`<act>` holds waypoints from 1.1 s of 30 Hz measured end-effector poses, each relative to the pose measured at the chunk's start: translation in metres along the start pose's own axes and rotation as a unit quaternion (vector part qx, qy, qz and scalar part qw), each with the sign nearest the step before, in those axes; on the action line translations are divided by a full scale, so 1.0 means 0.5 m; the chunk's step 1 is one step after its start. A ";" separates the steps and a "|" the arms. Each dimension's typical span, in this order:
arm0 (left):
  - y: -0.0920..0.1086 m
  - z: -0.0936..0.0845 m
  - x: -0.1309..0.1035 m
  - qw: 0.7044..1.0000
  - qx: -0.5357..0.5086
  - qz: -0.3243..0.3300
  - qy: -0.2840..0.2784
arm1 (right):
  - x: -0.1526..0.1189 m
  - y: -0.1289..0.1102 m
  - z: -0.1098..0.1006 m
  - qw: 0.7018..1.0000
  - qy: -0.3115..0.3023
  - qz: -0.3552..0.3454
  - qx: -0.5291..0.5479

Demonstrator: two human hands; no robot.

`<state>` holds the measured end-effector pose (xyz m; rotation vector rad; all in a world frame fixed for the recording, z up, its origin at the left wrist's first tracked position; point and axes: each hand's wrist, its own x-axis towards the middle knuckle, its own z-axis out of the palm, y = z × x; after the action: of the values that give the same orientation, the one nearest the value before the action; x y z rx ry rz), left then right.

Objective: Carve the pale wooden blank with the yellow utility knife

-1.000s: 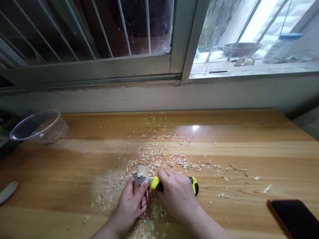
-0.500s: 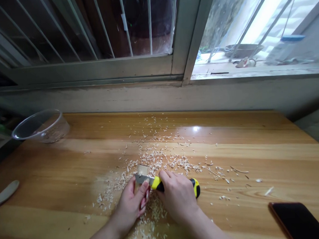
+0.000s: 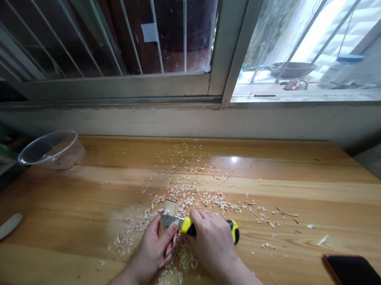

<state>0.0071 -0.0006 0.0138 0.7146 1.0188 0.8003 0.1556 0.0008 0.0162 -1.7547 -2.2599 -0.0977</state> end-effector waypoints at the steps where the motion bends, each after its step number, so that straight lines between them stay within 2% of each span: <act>1: 0.000 -0.002 0.001 1.000 0.008 -0.001 -0.001 | 0.000 0.001 -0.001 1.000 0.007 -0.003 0.008; 6: 0.017 -0.022 0.005 0.999 0.030 0.006 -0.026 | 0.003 0.029 -0.002 0.996 0.063 -0.022 0.059; 8: 0.029 -0.034 0.006 0.998 0.015 0.001 -0.063 | 0.004 0.045 -0.001 0.994 0.090 -0.013 0.061; 12: 0.043 -0.056 0.011 0.994 0.002 -0.041 -0.100 | 0.005 0.064 0.006 0.993 0.113 0.004 0.045; 15: 0.048 -0.065 0.014 0.994 0.024 -0.057 -0.088 | 0.004 0.067 0.009 0.990 0.130 -0.001 0.047; 18: 0.058 -0.070 0.015 0.995 0.064 -0.059 -0.047 | 0.005 0.070 0.011 0.986 0.159 -0.014 0.044; 21: 0.068 -0.076 0.016 0.996 0.078 -0.036 -0.017 | 0.006 0.071 0.010 0.985 0.167 -0.020 0.041; 23: 0.071 -0.083 0.016 0.996 0.086 -0.009 -0.016 | 0.007 0.071 0.010 0.985 0.168 -0.019 0.039; 26: 0.072 -0.097 0.015 0.982 0.177 0.048 -0.041 | 0.007 0.070 0.011 0.987 0.158 -0.007 0.042; 28: 0.073 -0.104 0.013 0.965 0.249 0.048 -0.062 | 0.007 0.069 0.009 0.989 0.132 0.010 0.063; 31: 0.080 -0.104 0.008 0.938 0.324 0.042 -0.119 | 0.014 0.064 -0.008 0.982 0.057 0.079 0.162; 33: 0.086 -0.099 0.003 0.920 0.352 0.041 -0.166 | 0.021 0.054 -0.030 0.949 -0.025 0.132 0.285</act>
<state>-0.0480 0.0300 0.0306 1.4653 0.9625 0.3392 0.1818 0.0143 0.0302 -1.7086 -1.7995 0.5986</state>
